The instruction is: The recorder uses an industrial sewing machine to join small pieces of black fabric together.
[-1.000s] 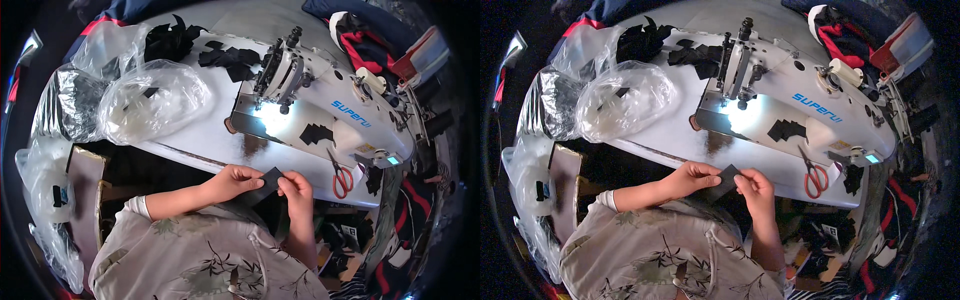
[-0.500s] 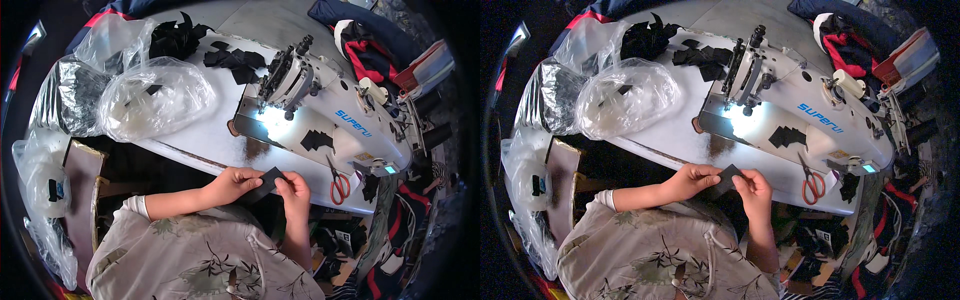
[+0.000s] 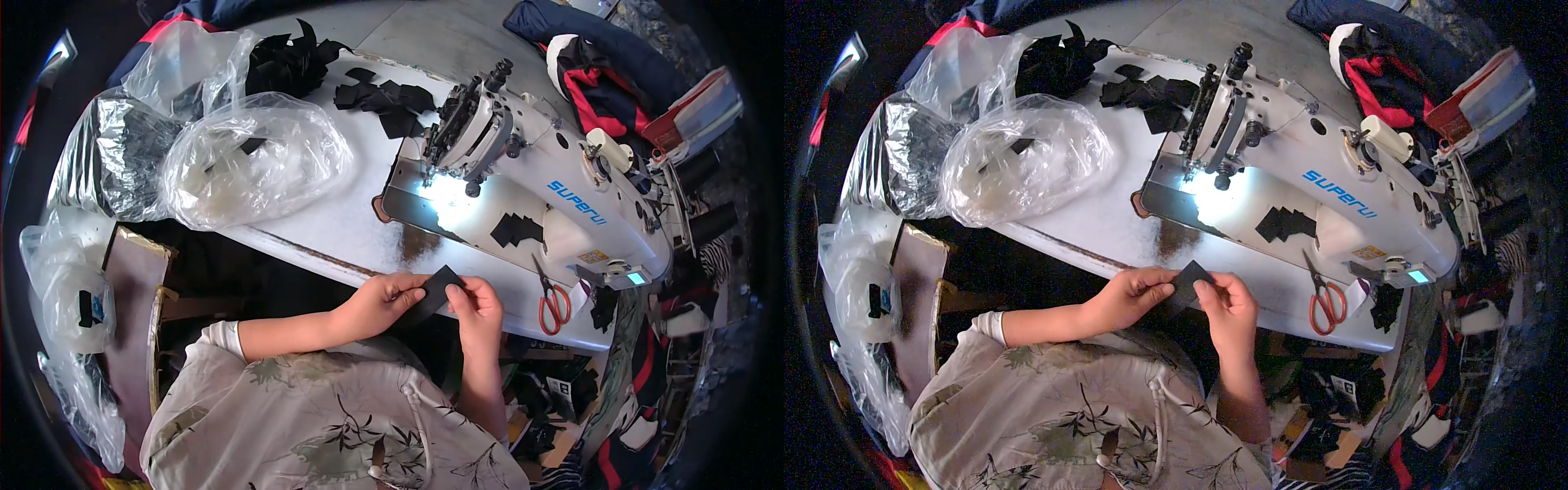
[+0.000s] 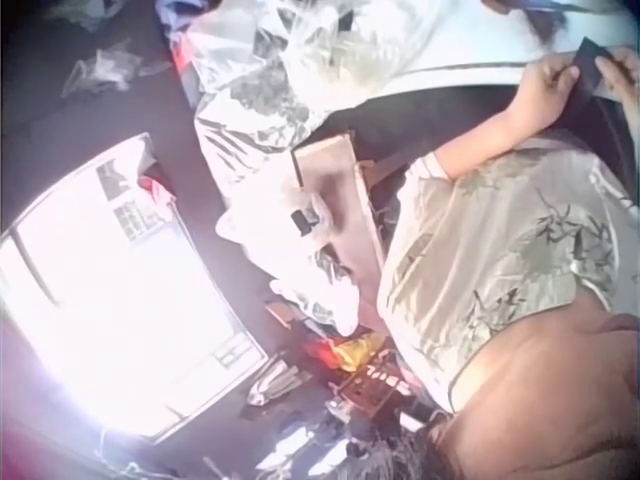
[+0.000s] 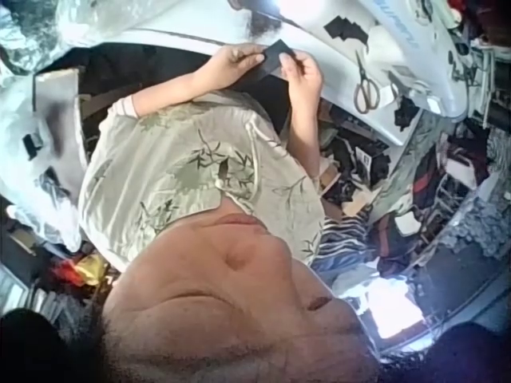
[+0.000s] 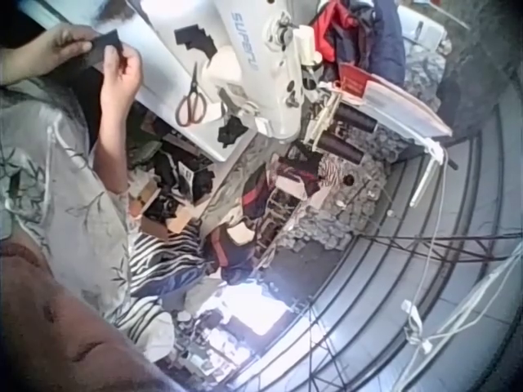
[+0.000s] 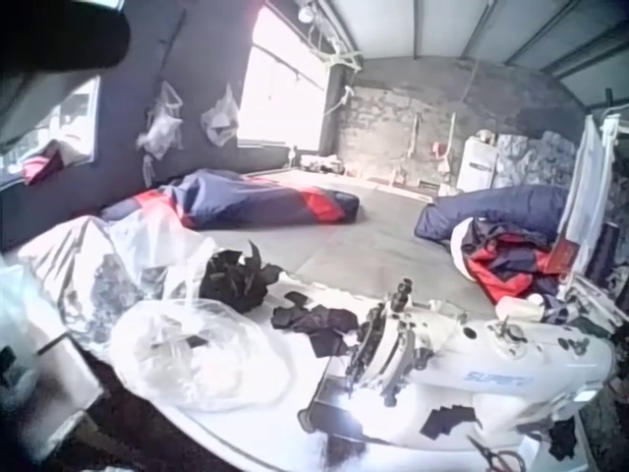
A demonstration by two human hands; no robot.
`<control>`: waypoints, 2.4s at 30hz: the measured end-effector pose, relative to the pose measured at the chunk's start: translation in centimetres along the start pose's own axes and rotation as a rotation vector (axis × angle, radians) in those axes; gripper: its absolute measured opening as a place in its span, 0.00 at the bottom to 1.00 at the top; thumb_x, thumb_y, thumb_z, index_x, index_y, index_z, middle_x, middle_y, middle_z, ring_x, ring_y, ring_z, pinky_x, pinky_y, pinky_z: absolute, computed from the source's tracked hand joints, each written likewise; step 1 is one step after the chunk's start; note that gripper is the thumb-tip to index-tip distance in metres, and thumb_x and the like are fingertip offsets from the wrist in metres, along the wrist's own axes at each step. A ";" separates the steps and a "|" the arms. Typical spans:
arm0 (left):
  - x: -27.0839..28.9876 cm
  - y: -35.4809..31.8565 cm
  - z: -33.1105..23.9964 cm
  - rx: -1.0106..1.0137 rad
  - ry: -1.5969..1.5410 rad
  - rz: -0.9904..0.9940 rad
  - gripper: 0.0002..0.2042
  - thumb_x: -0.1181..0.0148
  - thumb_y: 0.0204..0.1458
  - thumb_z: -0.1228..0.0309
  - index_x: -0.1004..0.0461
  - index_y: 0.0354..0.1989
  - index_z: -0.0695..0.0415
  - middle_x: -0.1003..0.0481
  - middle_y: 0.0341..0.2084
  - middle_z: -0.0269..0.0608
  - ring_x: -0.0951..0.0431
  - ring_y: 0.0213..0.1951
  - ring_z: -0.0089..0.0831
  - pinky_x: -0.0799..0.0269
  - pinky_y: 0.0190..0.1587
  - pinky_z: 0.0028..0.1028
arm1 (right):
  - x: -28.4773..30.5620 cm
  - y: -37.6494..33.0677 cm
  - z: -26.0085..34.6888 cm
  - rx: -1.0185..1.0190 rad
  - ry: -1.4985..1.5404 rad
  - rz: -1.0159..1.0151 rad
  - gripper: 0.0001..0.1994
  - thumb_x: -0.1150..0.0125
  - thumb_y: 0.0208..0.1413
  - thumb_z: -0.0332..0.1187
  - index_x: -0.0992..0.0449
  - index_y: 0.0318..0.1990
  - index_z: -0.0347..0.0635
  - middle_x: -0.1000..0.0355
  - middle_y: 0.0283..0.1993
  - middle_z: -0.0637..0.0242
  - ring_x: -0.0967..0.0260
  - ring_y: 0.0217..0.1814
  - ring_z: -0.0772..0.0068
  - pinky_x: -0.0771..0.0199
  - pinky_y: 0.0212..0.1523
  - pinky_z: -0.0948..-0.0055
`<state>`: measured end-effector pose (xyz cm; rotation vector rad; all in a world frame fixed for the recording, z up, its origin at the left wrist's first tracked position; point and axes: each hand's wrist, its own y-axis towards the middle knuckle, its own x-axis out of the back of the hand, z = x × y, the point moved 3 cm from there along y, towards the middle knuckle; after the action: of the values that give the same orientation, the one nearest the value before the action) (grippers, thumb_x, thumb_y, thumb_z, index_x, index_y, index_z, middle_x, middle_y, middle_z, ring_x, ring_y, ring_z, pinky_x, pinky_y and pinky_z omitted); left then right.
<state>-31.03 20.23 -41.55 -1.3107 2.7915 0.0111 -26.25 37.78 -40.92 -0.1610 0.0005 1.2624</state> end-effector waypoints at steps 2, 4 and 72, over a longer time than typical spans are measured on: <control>0.0 -0.1 -0.2 0.001 0.008 -0.005 0.16 0.46 0.66 0.73 0.27 0.60 0.63 0.22 0.42 0.34 0.28 0.44 0.18 0.31 0.50 0.22 | -0.1 0.1 -0.1 0.093 -0.009 -0.020 0.11 0.32 0.57 0.25 0.23 0.46 0.34 0.26 0.33 0.71 0.33 0.31 0.83 0.32 0.35 0.82; 0.1 -0.1 -0.3 0.002 0.015 -0.010 0.16 0.46 0.66 0.73 0.27 0.60 0.63 0.22 0.42 0.34 0.28 0.44 0.18 0.31 0.51 0.22 | -0.2 0.1 -0.1 0.105 -0.034 -0.017 0.11 0.32 0.57 0.26 0.23 0.46 0.34 0.26 0.33 0.71 0.33 0.31 0.83 0.32 0.35 0.82; -2.3 2.1 -2.4 -0.026 -0.173 0.089 0.03 0.40 0.61 0.78 0.24 0.41 0.62 0.22 0.34 0.29 0.26 0.37 0.14 0.29 0.42 0.19 | 2.8 -1.9 -0.5 0.173 0.188 0.046 0.06 0.36 0.62 0.29 0.26 0.41 0.38 0.31 0.31 0.76 0.33 0.32 0.87 0.31 0.35 0.83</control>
<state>-31.29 23.30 -39.11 -1.1298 2.7086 0.1569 -23.57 39.85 -41.47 -0.1299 0.2758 1.2828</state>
